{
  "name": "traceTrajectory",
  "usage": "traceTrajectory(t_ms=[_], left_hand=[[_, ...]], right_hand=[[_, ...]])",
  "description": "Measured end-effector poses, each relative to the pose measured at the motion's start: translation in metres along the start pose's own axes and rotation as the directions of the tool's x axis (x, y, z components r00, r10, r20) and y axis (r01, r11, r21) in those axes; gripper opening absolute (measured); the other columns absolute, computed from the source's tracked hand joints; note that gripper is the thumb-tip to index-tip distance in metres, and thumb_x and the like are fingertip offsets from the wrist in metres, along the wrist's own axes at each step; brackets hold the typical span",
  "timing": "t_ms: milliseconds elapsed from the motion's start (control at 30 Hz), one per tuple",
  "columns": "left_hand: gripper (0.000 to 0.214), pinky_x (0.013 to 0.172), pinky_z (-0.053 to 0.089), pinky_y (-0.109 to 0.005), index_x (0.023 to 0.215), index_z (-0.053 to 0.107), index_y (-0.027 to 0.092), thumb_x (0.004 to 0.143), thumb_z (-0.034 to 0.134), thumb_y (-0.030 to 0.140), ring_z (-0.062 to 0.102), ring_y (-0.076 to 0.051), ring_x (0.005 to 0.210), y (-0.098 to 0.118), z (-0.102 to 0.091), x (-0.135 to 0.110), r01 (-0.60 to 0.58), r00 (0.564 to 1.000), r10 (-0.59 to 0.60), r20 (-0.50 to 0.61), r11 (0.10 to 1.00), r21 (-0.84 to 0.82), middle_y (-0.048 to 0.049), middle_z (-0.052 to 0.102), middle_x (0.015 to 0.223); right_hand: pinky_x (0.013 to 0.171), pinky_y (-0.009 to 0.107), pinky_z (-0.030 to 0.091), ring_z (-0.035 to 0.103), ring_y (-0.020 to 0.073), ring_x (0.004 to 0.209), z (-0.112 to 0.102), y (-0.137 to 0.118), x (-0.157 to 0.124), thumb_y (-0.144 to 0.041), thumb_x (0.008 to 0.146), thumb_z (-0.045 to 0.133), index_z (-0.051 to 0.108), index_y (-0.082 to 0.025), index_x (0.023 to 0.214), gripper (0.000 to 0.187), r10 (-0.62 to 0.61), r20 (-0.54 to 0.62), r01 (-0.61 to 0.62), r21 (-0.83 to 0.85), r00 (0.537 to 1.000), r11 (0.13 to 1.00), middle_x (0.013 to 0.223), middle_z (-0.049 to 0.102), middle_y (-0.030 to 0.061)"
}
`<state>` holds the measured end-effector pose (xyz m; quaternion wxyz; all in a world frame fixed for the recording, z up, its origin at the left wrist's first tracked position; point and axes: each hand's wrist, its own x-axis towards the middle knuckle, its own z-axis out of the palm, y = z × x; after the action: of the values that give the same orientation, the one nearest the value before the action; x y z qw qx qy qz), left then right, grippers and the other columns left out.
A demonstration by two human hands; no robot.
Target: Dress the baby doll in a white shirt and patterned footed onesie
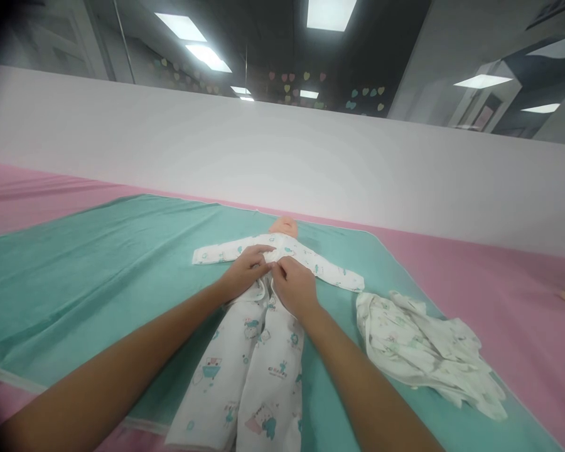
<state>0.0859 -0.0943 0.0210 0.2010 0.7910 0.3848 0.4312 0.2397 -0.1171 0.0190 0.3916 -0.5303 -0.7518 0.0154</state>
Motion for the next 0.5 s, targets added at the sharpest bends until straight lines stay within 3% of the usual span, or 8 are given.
traceTrajectory(t_ms=[500], left_hand=[[0.032,0.1,0.031,-0.04,0.053,0.047,0.018,0.081,0.047,0.033,0.041,-0.021,0.115,0.0007,-0.0009,0.0005,0.002,1.0,-0.002,0.008,1.0,0.003,0.0009,0.053,0.122]], right_hand=[[0.055,0.024,0.027,0.043,0.0103,0.057,-0.0015,-0.0002,-0.0002,-0.032,0.087,0.038,0.044,-0.019,0.063,0.027,-0.002,-0.001,0.002,-0.009,1.0,1.0,0.061,0.05,-0.0028]])
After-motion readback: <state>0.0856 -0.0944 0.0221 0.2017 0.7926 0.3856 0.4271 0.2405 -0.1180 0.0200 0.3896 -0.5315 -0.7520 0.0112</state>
